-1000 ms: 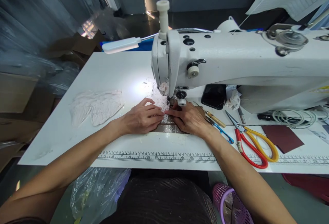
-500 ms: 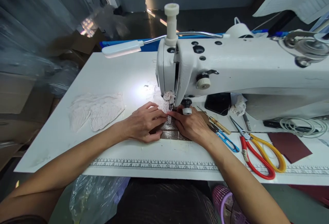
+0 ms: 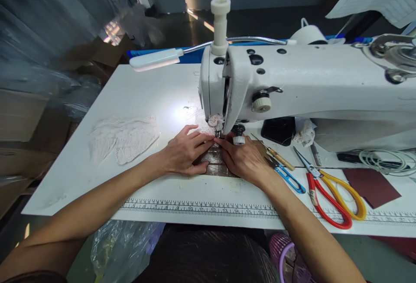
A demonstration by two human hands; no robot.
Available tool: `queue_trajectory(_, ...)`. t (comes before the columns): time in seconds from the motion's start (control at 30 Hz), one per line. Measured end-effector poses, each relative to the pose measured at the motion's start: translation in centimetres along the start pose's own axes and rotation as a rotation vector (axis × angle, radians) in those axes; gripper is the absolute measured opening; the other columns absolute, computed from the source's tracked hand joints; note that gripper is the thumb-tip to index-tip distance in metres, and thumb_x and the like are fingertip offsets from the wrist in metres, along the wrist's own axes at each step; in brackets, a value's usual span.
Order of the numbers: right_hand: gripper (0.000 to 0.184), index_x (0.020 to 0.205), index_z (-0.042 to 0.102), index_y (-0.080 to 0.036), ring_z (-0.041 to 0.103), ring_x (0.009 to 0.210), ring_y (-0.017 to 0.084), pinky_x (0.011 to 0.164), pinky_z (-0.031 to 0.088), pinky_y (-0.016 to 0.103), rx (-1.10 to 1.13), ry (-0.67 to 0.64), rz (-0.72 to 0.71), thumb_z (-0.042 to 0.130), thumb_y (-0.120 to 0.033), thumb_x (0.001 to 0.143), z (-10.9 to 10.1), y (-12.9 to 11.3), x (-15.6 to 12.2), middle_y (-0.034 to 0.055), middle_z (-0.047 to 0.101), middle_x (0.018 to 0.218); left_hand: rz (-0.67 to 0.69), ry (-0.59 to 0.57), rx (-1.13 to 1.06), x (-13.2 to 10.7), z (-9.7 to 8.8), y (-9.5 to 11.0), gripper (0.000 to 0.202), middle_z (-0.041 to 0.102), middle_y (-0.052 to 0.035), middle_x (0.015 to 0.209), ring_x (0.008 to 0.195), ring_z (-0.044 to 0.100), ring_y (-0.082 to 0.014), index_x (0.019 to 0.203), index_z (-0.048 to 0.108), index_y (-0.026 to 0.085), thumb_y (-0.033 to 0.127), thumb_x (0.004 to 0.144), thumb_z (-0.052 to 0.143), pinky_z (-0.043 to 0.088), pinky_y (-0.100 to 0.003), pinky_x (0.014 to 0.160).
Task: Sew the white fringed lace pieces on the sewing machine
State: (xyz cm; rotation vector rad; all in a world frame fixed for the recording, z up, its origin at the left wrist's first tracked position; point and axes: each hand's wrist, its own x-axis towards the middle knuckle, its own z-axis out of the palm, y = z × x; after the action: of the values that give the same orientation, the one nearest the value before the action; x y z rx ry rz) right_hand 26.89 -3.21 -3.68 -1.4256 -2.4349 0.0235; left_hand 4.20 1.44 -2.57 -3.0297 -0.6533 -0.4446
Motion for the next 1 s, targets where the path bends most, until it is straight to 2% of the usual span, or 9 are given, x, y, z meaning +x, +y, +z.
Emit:
queue_trajectory(0.27,0.038,0.126,0.067,-0.02,0.062,0.091,0.029,0.069,0.052,0.037,0.064,-0.002,-0.039,0.046,-0.022,0.094,0.0,-0.2,-0.3,0.016,0.066,0.106,-0.011,-0.026,0.04,0.2,0.1,0.0,0.051,0.059,-0.0181,0.127,0.1,0.06,-0.029,0.12,0.06,0.006,0.044,0.088,0.05,0.039,-0.05,0.099)
queue_trajectory(0.53,0.04,0.129,0.063,-0.017,0.063,0.091,0.029,0.069,0.054,0.038,0.038,-0.01,0.004,0.04,-0.021,0.096,0.7,-0.3,-0.1,0.0163,0.065,0.109,-0.054,-0.069,0.033,0.6,-0.1,-0.2,0.053,0.056,-0.0187,0.13,0.103,0.057,-0.0295,0.121,0.059,0.006,0.047,0.089,0.047,0.04,-0.047,0.091)
queue_trajectory(0.63,0.039,0.127,0.064,-0.02,0.064,0.092,0.027,0.073,0.055,0.039,0.135,-0.017,0.058,0.042,-0.024,0.096,-0.1,-0.1,-0.2,0.0143,0.065,0.113,-0.071,-0.078,0.037,0.7,-0.1,-0.2,0.056,0.057,-0.019,0.127,0.103,0.056,-0.0299,0.122,0.058,0.006,0.049,0.089,0.046,0.04,-0.046,0.089)
queue_trajectory(0.73,0.035,0.123,0.064,-0.021,0.065,0.1,0.026,0.084,0.054,0.037,0.321,-0.046,0.129,0.043,-0.03,0.097,-1.6,0.8,-0.2,0.0115,0.065,0.116,-0.076,-0.076,0.05,0.8,0.0,-0.1,0.062,0.057,-0.0201,0.125,0.103,0.055,-0.0304,0.125,0.056,0.002,0.052,0.089,0.046,0.039,-0.046,0.088)
queue_trajectory(0.87,0.032,0.112,0.066,-0.021,0.064,0.102,0.025,0.087,0.053,0.036,0.552,-0.151,0.194,0.042,-0.038,0.099,-2.8,2.3,0.2,0.0077,0.069,0.106,-0.082,-0.062,0.061,0.9,0.1,-0.2,0.066,0.057,-0.0209,0.124,0.101,0.055,-0.0302,0.127,0.054,0.001,0.054,0.089,0.045,0.039,-0.046,0.087)
queue_trajectory(0.93,0.034,0.104,0.067,-0.021,0.064,0.098,0.027,0.085,0.053,0.037,0.579,-0.125,0.242,0.039,-0.038,0.1,-2.5,2.8,0.4,0.0078,0.069,0.098,-0.085,-0.06,0.056,0.9,0.2,-0.3,0.067,0.058,-0.0207,0.121,0.099,0.055,-0.03,0.127,0.054,0.0,0.055,0.089,0.045,0.039,-0.046,0.087)
queue_trajectory(1.0,0.038,0.093,0.068,-0.019,0.065,0.097,0.029,0.087,0.052,0.04,0.556,-0.044,0.289,0.036,-0.038,0.099,-2.0,3.1,0.6,0.0093,0.069,0.089,-0.083,-0.058,0.05,0.8,0.2,-0.3,0.067,0.058,-0.0204,0.119,0.099,0.054,-0.0295,0.126,0.055,0.001,0.055,0.088,0.045,0.038,-0.046,0.087)
